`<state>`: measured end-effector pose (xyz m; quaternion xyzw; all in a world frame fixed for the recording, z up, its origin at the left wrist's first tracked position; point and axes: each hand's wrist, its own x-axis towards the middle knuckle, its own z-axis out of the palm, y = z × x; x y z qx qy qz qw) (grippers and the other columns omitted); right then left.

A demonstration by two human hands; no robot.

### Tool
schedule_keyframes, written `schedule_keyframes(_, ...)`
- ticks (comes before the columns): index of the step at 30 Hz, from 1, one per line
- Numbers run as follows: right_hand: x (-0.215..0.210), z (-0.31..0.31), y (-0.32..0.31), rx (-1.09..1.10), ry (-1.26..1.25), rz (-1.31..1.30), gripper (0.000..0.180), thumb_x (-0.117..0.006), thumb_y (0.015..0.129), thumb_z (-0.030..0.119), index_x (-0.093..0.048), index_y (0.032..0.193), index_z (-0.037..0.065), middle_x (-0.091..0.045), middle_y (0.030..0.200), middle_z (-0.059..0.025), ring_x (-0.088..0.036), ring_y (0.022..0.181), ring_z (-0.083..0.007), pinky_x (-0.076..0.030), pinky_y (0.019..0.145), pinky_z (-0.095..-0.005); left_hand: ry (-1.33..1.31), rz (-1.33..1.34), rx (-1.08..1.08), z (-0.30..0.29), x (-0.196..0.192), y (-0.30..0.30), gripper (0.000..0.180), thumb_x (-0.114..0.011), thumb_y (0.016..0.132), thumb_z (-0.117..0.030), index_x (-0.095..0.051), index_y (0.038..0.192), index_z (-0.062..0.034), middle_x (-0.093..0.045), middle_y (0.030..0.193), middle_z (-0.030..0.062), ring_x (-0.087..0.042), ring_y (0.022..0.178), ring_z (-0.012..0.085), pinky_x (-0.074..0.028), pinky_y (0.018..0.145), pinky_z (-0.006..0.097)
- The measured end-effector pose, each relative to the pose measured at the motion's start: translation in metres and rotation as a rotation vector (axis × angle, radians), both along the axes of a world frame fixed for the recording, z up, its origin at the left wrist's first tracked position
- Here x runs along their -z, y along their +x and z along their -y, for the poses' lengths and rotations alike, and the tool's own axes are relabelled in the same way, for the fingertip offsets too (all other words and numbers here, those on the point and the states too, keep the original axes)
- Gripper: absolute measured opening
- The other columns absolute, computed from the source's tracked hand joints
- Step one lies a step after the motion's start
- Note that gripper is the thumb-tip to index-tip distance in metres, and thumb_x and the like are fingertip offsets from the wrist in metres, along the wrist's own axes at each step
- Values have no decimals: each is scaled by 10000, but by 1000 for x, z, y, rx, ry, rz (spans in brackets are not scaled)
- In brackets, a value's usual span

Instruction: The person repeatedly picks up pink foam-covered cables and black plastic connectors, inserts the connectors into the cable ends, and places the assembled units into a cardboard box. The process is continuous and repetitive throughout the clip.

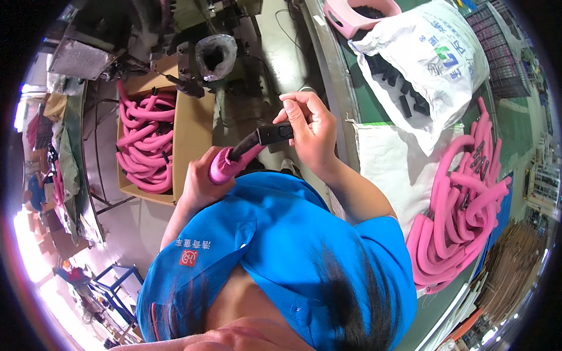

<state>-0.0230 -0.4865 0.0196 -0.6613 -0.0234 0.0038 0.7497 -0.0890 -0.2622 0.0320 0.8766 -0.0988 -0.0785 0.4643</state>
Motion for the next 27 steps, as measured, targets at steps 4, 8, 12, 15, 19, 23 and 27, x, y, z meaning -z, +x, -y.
schedule_keyframes(4, -3, -28, 8, -3, -129, 165, 130, -524, 961, 138, -587, 1003, 32, -608, 685, -38, -569, 572, -73, -417, 480, -201, 138, 52, 48, -17, 7, -3, 367, -730, 683, -150, -608, 1027, -111, -659, 798, 124, -661, 725, 330, -539, 662, 391)
schedule_keyframes(8, 5, -69, 11, -166, -302, 290, 106, -496, 962, 82, -572, 1000, 18, -575, 643, -75, -598, 591, -117, -457, 539, -237, 192, 19, -12, -44, 25, -5, 359, -733, 645, -151, -592, 967, -80, -634, 757, 156, -639, 691, 343, -513, 621, 390)
schedule_keyframes(12, 5, -111, 29, -176, -302, 315, 110, -485, 967, 95, -568, 999, 30, -566, 634, -73, -591, 586, -128, -451, 537, -249, 148, -4, -52, -83, 30, 11, 381, -700, 641, -123, -595, 1004, -73, -631, 768, 169, -637, 720, 361, -510, 634, 397)
schedule_keyframes(15, 16, -135, 59, -231, -389, 282, 115, -492, 963, 123, -570, 975, 39, -556, 617, -75, -574, 553, -144, -427, 509, -268, 181, -29, -96, -110, 27, 28, 394, -691, 644, -128, -597, 1023, -82, -631, 783, 178, -636, 728, 358, -509, 644, 397)
schedule_keyframes(19, 46, -170, 102, -260, -720, 243, 367, -511, 939, 278, -536, 683, 16, -506, 559, -170, -534, 525, -354, -384, 488, -397, 291, 58, -89, -154, 42, 54, 417, -710, 641, -157, -598, 1039, -101, -637, 773, 179, -636, 723, 366, -508, 628, 412)
schedule_keyframes(23, 67, -207, 149, -153, -669, 321, 344, -509, 923, 275, -549, 715, 5, -543, 603, -174, -538, 542, -353, -417, 527, -425, 383, 164, -145, -195, 41, 91, 377, -702, 665, -210, -584, 1008, -106, -632, 756, 180, -623, 727, 383, -500, 615, 446)
schedule_keyframes(27, 58, -238, 203, -190, -922, 480, 354, -454, 926, 252, -541, 1149, -9, -537, 1181, -271, -495, 1105, -418, -385, 943, -479, 293, 186, -168, -221, 33, 136, 428, -672, 647, -212, -587, 1053, -106, -640, 801, 198, -616, 798, 397, -494, 692, 465)
